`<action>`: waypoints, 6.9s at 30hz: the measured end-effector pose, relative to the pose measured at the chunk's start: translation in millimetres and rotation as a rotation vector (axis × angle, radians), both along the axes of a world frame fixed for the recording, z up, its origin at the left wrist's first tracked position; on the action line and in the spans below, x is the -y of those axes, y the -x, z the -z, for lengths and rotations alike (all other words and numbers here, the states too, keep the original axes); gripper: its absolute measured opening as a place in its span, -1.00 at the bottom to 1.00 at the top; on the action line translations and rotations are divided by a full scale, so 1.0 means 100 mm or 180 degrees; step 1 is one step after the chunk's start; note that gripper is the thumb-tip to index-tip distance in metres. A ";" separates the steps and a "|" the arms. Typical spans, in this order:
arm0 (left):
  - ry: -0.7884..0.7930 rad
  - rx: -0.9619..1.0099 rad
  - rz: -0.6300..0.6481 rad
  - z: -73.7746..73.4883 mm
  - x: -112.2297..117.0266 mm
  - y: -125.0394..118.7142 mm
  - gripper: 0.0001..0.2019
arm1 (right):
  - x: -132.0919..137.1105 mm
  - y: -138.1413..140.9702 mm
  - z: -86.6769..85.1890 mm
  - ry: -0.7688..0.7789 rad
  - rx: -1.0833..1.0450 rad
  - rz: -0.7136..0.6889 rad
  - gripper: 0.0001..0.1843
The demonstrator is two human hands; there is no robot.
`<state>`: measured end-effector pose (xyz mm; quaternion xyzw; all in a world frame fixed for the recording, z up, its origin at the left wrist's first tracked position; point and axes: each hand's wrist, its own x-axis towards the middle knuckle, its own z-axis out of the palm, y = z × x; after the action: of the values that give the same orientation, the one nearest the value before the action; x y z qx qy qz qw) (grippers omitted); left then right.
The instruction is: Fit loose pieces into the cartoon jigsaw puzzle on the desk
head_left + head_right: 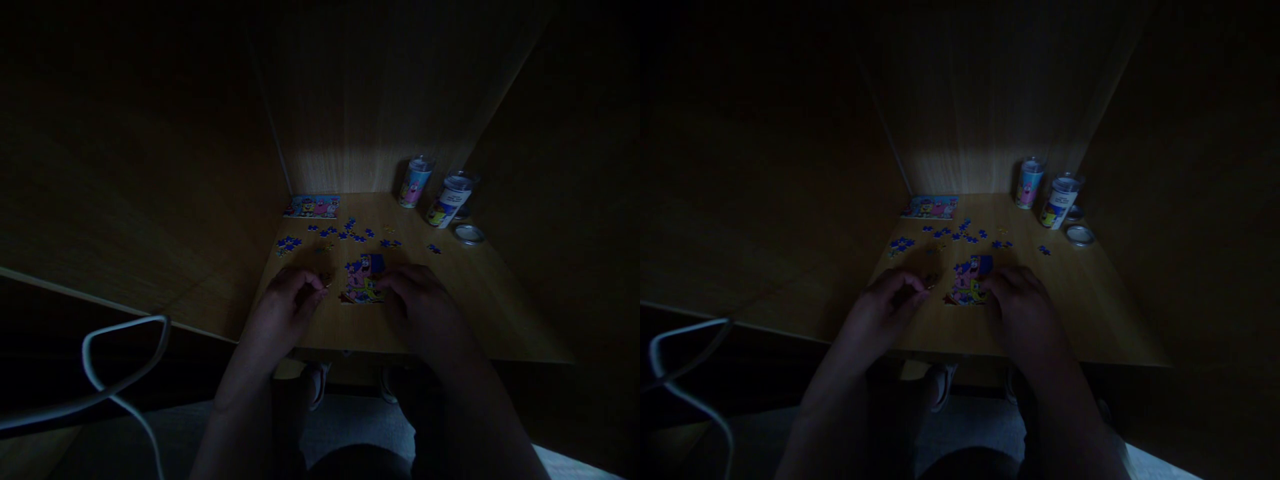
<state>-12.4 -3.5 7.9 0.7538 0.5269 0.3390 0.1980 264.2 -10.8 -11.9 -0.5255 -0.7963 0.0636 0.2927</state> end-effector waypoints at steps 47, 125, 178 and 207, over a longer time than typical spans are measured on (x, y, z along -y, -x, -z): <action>0.0786 0.1572 -0.0258 0.03 0.01 -0.16 -0.83 | 0.00 -0.01 0.02 -0.0005 -0.0022 0.0000 -0.77; -0.0441 -0.0674 -0.1287 -0.15 0.20 0.11 -0.67 | 0.01 0.01 0.01 -0.0099 0.0001 0.0204 -0.81; -0.0207 -0.0752 -0.1060 0.08 -0.01 0.04 -0.87 | 0.00 0.02 -0.01 -0.0109 -0.0016 0.0211 -0.79; -0.0199 -0.0689 -0.0786 0.09 -0.03 0.01 -0.92 | -0.01 0.00 0.02 -0.0070 -0.0024 0.0157 -0.79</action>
<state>-13.5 -0.6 -1.1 0.7213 0.6229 0.2938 0.0735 263.9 -9.3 -13.9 -0.5415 -0.7827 0.0496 0.3029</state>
